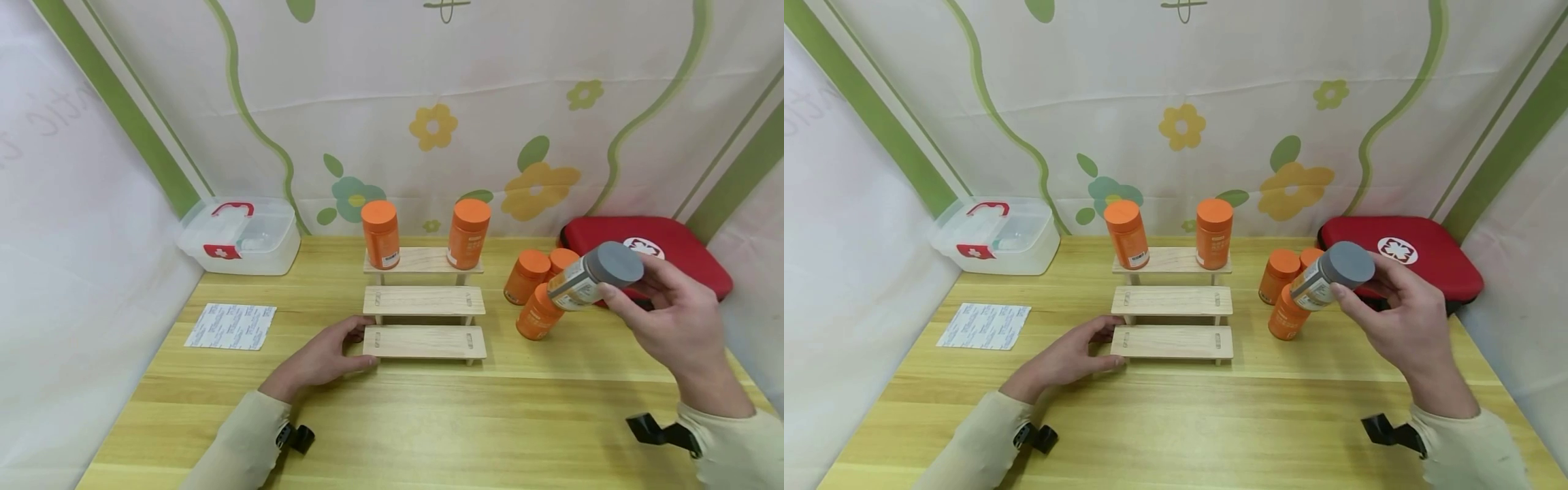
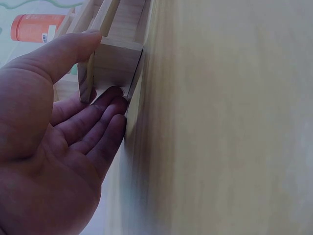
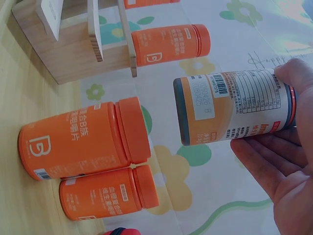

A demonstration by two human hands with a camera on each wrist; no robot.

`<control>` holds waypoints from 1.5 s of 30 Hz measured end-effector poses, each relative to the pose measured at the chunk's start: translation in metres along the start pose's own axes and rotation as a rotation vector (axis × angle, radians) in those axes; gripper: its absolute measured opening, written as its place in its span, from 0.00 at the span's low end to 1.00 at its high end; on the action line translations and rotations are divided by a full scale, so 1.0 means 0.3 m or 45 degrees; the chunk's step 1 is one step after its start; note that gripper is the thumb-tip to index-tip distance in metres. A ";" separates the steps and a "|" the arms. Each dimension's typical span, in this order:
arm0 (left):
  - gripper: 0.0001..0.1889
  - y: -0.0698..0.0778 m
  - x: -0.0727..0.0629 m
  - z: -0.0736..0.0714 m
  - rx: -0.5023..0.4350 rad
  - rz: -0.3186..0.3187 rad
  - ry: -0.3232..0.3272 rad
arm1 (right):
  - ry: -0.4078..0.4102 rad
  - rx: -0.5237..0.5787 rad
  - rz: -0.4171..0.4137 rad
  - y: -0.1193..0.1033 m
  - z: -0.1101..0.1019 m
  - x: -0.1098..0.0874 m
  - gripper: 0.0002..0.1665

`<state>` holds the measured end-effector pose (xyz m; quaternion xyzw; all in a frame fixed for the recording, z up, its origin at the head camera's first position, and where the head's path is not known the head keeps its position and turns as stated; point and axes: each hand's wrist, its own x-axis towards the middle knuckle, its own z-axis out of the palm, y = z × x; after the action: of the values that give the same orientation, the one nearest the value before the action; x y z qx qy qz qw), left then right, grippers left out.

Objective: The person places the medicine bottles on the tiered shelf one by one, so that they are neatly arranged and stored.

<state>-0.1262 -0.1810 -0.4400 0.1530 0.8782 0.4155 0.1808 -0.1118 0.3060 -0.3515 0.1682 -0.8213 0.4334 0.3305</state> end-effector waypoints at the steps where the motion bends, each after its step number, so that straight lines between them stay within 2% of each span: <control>1: 0.35 0.000 0.000 0.000 0.001 0.001 0.000 | -0.001 0.011 0.003 0.001 0.002 -0.001 0.36; 25: 0.34 -0.002 -0.002 0.001 0.009 0.003 0.005 | -0.101 0.071 -0.010 -0.047 0.072 0.014 0.39; 39: 0.34 -0.001 -0.001 0.000 -0.014 -0.003 0.000 | -0.161 0.149 -0.070 -0.074 0.129 0.030 0.40; 45: 0.34 -0.003 -0.001 0.000 -0.015 -0.008 0.001 | -0.149 0.163 -0.066 -0.086 0.152 0.031 0.38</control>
<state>-0.1260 -0.1815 -0.4406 0.1490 0.8762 0.4203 0.1827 -0.1221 0.2538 -0.3480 0.2355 -0.8052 0.4658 0.2815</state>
